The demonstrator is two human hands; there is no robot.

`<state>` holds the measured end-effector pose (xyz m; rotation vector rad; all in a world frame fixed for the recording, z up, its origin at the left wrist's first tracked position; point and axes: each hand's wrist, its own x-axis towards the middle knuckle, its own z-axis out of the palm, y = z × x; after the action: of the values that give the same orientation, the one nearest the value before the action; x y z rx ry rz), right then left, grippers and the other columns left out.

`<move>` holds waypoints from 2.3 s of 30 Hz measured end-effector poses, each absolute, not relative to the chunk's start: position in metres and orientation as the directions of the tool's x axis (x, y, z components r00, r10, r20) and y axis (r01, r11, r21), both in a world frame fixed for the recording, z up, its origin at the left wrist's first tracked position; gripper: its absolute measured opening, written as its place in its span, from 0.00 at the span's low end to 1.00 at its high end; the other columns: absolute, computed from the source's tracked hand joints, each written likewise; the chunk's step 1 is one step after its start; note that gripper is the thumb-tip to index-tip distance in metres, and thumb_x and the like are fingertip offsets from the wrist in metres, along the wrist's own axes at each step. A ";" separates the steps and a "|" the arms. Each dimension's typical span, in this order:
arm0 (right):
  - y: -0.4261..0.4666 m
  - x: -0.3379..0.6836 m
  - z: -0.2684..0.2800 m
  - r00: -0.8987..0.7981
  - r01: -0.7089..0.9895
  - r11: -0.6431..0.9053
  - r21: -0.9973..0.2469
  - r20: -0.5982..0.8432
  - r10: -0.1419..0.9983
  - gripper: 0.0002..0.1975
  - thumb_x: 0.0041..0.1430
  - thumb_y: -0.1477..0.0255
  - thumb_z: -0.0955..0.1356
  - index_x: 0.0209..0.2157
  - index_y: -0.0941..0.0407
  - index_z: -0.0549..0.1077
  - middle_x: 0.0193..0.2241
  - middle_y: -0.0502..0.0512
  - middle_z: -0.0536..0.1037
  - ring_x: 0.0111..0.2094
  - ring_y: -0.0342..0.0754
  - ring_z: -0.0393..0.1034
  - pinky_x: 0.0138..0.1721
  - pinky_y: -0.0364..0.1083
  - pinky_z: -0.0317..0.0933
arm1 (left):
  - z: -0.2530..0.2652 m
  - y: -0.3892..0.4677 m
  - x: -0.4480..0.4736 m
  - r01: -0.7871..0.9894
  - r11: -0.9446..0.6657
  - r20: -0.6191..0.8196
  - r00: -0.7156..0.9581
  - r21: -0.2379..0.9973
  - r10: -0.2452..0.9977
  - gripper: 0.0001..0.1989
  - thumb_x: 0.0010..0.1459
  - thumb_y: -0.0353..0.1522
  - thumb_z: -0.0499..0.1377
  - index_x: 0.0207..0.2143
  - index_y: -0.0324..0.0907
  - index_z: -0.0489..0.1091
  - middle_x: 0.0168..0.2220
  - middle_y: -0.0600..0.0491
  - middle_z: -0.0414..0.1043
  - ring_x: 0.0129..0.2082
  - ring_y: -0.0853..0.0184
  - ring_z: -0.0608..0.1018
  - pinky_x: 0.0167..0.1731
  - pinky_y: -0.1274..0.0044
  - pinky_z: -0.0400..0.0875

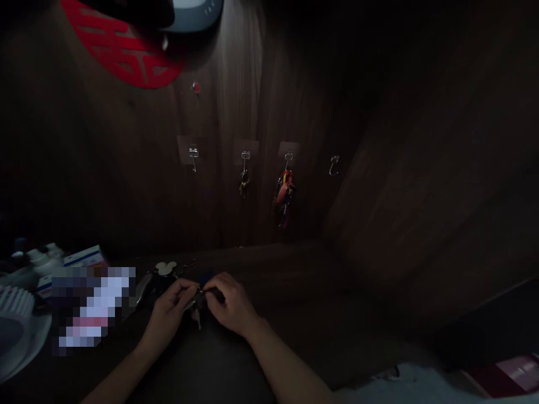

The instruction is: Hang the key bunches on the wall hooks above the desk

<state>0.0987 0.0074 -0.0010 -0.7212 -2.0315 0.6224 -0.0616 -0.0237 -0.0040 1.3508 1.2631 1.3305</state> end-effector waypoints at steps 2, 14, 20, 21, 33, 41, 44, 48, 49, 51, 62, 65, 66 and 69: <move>0.006 0.097 -0.001 -0.440 0.245 0.667 -0.703 0.532 0.723 0.05 0.58 0.74 0.63 0.34 0.54 0.71 0.31 0.52 0.74 0.35 0.45 0.68 0.39 0.44 0.60 | -0.004 -0.025 -0.062 0.118 -0.144 0.151 -0.059 0.983 0.987 0.11 0.56 0.41 0.55 0.29 0.43 0.68 0.17 0.62 0.67 0.17 0.71 0.72 0.21 0.81 0.66; 0.008 0.086 0.000 -0.320 0.088 0.148 -0.985 0.113 0.941 0.11 0.52 0.65 0.66 0.22 0.57 0.71 0.19 0.46 0.69 0.24 0.42 0.62 0.29 0.41 0.55 | 0.001 -0.027 -0.060 0.139 -0.106 0.112 -0.037 0.985 0.993 0.12 0.57 0.41 0.53 0.37 0.44 0.68 0.20 0.61 0.67 0.22 0.69 0.72 0.25 0.79 0.66; 0.013 0.086 0.001 -0.267 -0.016 -0.034 -0.999 -0.028 0.963 0.11 0.48 0.64 0.67 0.20 0.57 0.68 0.17 0.44 0.64 0.20 0.39 0.56 0.24 0.40 0.51 | 0.004 -0.025 -0.056 -0.050 -0.061 0.065 0.081 0.997 0.995 0.16 0.51 0.38 0.60 0.42 0.43 0.65 0.22 0.60 0.68 0.24 0.69 0.73 0.28 0.77 0.67; 0.013 0.086 0.002 -0.259 -0.031 -0.044 -0.999 -0.034 0.965 0.11 0.48 0.65 0.67 0.20 0.57 0.68 0.16 0.44 0.63 0.20 0.39 0.56 0.24 0.40 0.50 | 0.004 -0.024 -0.055 -0.058 -0.071 0.076 0.093 0.996 0.993 0.17 0.49 0.37 0.61 0.42 0.43 0.65 0.23 0.60 0.69 0.25 0.69 0.74 0.30 0.77 0.68; 0.012 0.085 -0.006 -0.493 -0.243 -0.351 -0.904 -0.197 0.848 0.15 0.44 0.61 0.70 0.22 0.58 0.67 0.13 0.46 0.68 0.13 0.41 0.63 0.14 0.39 0.54 | 0.005 -0.024 -0.062 0.230 -0.203 0.202 0.026 0.952 0.979 0.10 0.52 0.36 0.58 0.37 0.46 0.73 0.35 0.53 0.76 0.38 0.63 0.77 0.42 0.73 0.71; 0.014 0.088 -0.004 -0.480 -0.245 -0.331 -0.912 -0.182 0.858 0.14 0.45 0.61 0.69 0.22 0.58 0.68 0.12 0.45 0.67 0.11 0.39 0.62 0.13 0.38 0.52 | 0.004 -0.022 -0.063 0.304 -0.248 0.256 0.013 0.920 0.967 0.11 0.53 0.36 0.58 0.38 0.46 0.75 0.36 0.53 0.78 0.37 0.63 0.78 0.41 0.74 0.71; 0.014 0.088 -0.005 -0.485 -0.223 -0.315 -0.922 -0.175 0.857 0.15 0.46 0.60 0.69 0.23 0.58 0.68 0.12 0.45 0.67 0.11 0.39 0.61 0.13 0.38 0.52 | 0.005 -0.022 -0.064 0.299 -0.216 0.228 -0.005 0.929 0.974 0.12 0.55 0.38 0.55 0.37 0.45 0.75 0.29 0.54 0.77 0.30 0.65 0.78 0.34 0.76 0.72; 0.015 0.087 -0.004 -0.475 -0.226 -0.272 -0.935 -0.138 0.869 0.19 0.46 0.55 0.69 0.23 0.58 0.67 0.15 0.47 0.69 0.13 0.39 0.62 0.15 0.39 0.55 | 0.005 -0.022 -0.064 0.281 -0.192 0.217 -0.061 0.940 0.974 0.12 0.55 0.39 0.54 0.32 0.43 0.74 0.21 0.57 0.72 0.25 0.67 0.75 0.30 0.78 0.70; 0.015 0.087 -0.003 -0.465 -0.222 -0.256 -0.941 -0.129 0.876 0.20 0.47 0.54 0.68 0.23 0.58 0.67 0.16 0.47 0.69 0.14 0.39 0.62 0.16 0.39 0.54 | 0.005 -0.021 -0.064 0.277 -0.188 0.216 -0.072 0.942 0.974 0.12 0.56 0.39 0.54 0.30 0.43 0.73 0.20 0.58 0.70 0.25 0.67 0.74 0.29 0.78 0.69; 0.015 0.088 -0.002 -0.438 -0.187 -0.212 -0.959 -0.112 0.892 0.20 0.49 0.53 0.67 0.24 0.58 0.67 0.17 0.47 0.69 0.16 0.40 0.63 0.18 0.39 0.53 | 0.005 -0.021 -0.064 0.268 -0.178 0.206 -0.078 0.947 0.976 0.14 0.56 0.40 0.53 0.26 0.42 0.72 0.19 0.58 0.68 0.24 0.68 0.72 0.28 0.79 0.68; 0.008 0.090 0.002 -0.300 0.132 0.446 -0.885 0.393 0.869 0.02 0.51 0.72 0.69 0.28 0.53 0.70 0.31 0.50 0.72 0.37 0.46 0.66 0.41 0.45 0.58 | 0.004 -0.021 -0.066 0.310 -0.154 0.198 -0.113 0.938 0.974 0.13 0.55 0.41 0.55 0.25 0.42 0.73 0.22 0.58 0.72 0.25 0.68 0.73 0.27 0.80 0.67; 0.006 0.089 0.002 -0.303 0.176 0.518 -0.837 0.455 0.837 0.02 0.51 0.75 0.68 0.28 0.54 0.70 0.32 0.51 0.71 0.37 0.47 0.66 0.41 0.46 0.58 | 0.003 -0.021 -0.065 0.311 -0.157 0.195 -0.097 0.938 0.976 0.13 0.54 0.41 0.56 0.26 0.43 0.74 0.22 0.58 0.73 0.25 0.67 0.75 0.28 0.80 0.69; 0.006 0.089 0.002 -0.305 0.190 0.531 -0.826 0.464 0.831 0.03 0.51 0.76 0.67 0.27 0.54 0.70 0.31 0.51 0.71 0.37 0.47 0.66 0.41 0.46 0.59 | 0.003 -0.021 -0.064 0.311 -0.156 0.194 -0.094 0.937 0.976 0.13 0.54 0.42 0.56 0.27 0.43 0.74 0.21 0.58 0.73 0.25 0.67 0.75 0.29 0.80 0.69; 0.007 0.091 0.003 -0.288 0.228 0.550 -0.804 0.484 0.826 0.03 0.53 0.76 0.66 0.28 0.54 0.71 0.31 0.51 0.71 0.36 0.47 0.66 0.40 0.46 0.59 | 0.002 -0.021 -0.063 0.316 -0.154 0.194 -0.100 0.936 0.976 0.14 0.54 0.43 0.56 0.32 0.43 0.75 0.20 0.57 0.73 0.26 0.65 0.76 0.30 0.78 0.71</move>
<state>0.0909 0.0072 0.0030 -0.8709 -1.8043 0.7638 -0.0630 -0.0208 0.0019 1.5128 1.4512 1.2779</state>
